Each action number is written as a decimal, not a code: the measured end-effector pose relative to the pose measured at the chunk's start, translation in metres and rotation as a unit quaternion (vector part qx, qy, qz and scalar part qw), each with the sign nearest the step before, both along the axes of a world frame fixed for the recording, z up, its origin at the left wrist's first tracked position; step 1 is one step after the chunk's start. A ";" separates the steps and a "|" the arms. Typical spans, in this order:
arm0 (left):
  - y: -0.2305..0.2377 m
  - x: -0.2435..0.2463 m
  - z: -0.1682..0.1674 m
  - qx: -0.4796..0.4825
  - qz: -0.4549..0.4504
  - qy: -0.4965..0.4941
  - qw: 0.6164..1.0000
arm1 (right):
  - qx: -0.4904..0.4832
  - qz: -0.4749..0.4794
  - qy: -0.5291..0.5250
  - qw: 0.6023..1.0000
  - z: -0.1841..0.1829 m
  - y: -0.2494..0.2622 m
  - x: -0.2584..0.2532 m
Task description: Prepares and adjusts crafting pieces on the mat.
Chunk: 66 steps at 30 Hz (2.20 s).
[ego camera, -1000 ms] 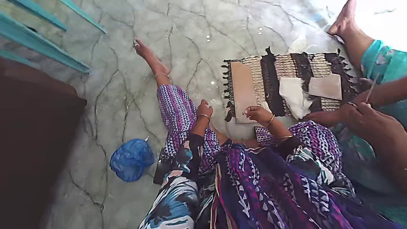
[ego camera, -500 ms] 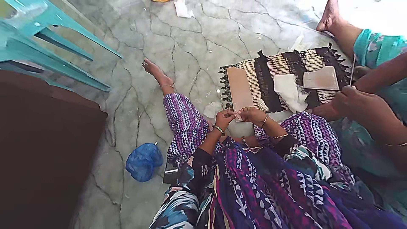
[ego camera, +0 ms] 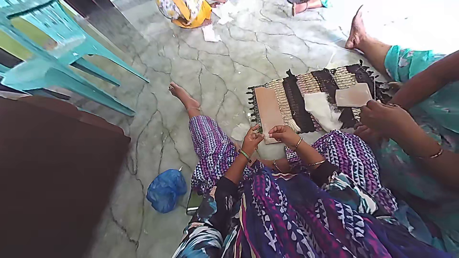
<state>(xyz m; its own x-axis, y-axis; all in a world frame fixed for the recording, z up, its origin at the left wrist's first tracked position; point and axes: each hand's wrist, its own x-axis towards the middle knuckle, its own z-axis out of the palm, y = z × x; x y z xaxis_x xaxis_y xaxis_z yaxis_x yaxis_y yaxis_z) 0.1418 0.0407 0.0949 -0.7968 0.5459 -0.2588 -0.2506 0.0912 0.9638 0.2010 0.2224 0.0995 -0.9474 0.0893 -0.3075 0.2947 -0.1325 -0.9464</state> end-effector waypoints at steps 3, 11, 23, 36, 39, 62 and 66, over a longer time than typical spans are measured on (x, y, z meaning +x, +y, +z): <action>0.001 -0.001 -0.005 -0.046 0.002 0.012 0.999 | 0.031 0.017 -0.006 0.999 0.002 -0.002 0.000; 0.007 -0.002 -0.006 -0.022 0.076 -0.029 0.996 | 0.015 0.001 -0.013 1.000 -0.005 -0.004 -0.005; 0.005 0.002 -0.006 -0.023 0.080 -0.043 0.996 | 0.007 -0.033 -0.006 0.999 -0.001 -0.009 -0.002; 0.006 0.000 -0.024 -0.017 0.083 -0.066 0.994 | 0.048 -0.012 -0.022 0.999 -0.011 -0.013 -0.011; -0.003 -0.013 -0.026 -0.020 0.100 -0.056 0.993 | 0.070 -0.017 -0.029 0.997 -0.014 -0.010 -0.023; -0.021 -0.153 -0.102 -0.435 0.052 -0.058 0.897 | 0.423 0.144 -0.116 0.887 -0.117 -0.059 -0.160; -0.016 -0.154 -0.104 -0.486 0.042 -0.060 0.871 | 0.483 0.200 -0.058 0.851 -0.131 -0.059 -0.161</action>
<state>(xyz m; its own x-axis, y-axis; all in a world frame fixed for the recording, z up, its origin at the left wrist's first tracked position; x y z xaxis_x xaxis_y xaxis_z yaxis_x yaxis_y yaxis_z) -0.0124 0.0242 -0.0087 -0.7588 -0.0362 -0.6503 -0.3885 0.8265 0.4073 0.0397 0.1638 -0.0311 -0.9297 0.0305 -0.3670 0.2319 0.8227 -0.5191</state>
